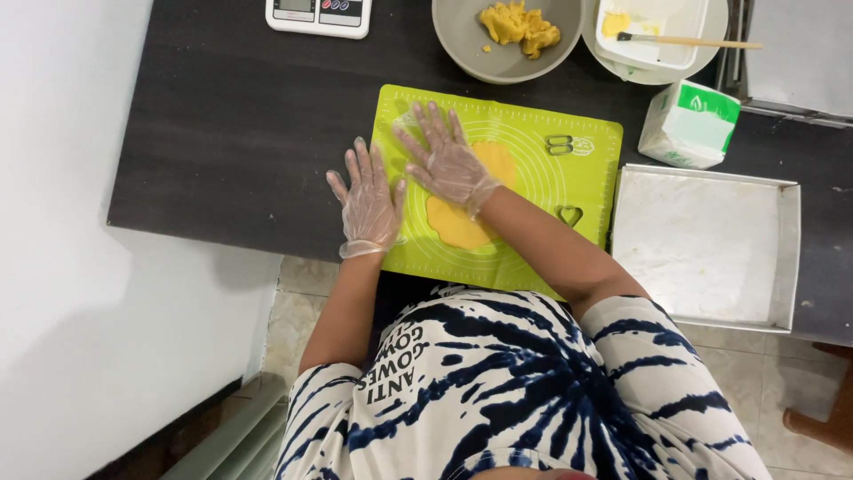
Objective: Flattening dough by hand on a silicone mat and using a cookie cutter to create heart shapes.
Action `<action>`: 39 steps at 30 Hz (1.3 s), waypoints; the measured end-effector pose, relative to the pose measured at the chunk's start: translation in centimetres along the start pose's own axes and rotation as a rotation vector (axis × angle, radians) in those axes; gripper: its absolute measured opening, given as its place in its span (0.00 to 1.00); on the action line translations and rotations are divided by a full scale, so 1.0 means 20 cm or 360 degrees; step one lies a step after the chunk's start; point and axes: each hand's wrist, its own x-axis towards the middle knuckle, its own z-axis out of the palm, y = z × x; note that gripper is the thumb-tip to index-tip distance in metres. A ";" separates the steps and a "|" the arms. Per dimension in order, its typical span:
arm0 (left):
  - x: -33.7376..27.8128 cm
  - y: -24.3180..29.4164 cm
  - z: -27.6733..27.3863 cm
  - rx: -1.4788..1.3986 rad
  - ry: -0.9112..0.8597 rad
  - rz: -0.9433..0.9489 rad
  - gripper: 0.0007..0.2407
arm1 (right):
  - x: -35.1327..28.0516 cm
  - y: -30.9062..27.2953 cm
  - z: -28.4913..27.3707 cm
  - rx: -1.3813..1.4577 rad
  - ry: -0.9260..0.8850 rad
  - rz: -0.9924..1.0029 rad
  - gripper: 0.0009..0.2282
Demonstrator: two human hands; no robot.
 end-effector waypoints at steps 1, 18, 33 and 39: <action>-0.01 0.00 -0.04 -0.0171 0.0009 0.0099 0.28 | -0.01 0.04 0.02 0.0403 0.0246 0.0042 0.28; 0.09 0.07 -0.07 -0.0402 -0.0386 0.0315 0.19 | -0.51 0.05 0.09 0.0638 0.0459 0.0169 0.16; 0.07 0.05 -0.05 -0.0644 -0.0204 0.0348 0.31 | -0.52 0.08 0.12 0.0729 0.0488 0.0078 0.17; 0.06 0.08 -0.07 -0.0507 -0.0179 0.0367 0.38 | -0.51 0.06 0.16 0.0544 0.0431 0.0103 0.16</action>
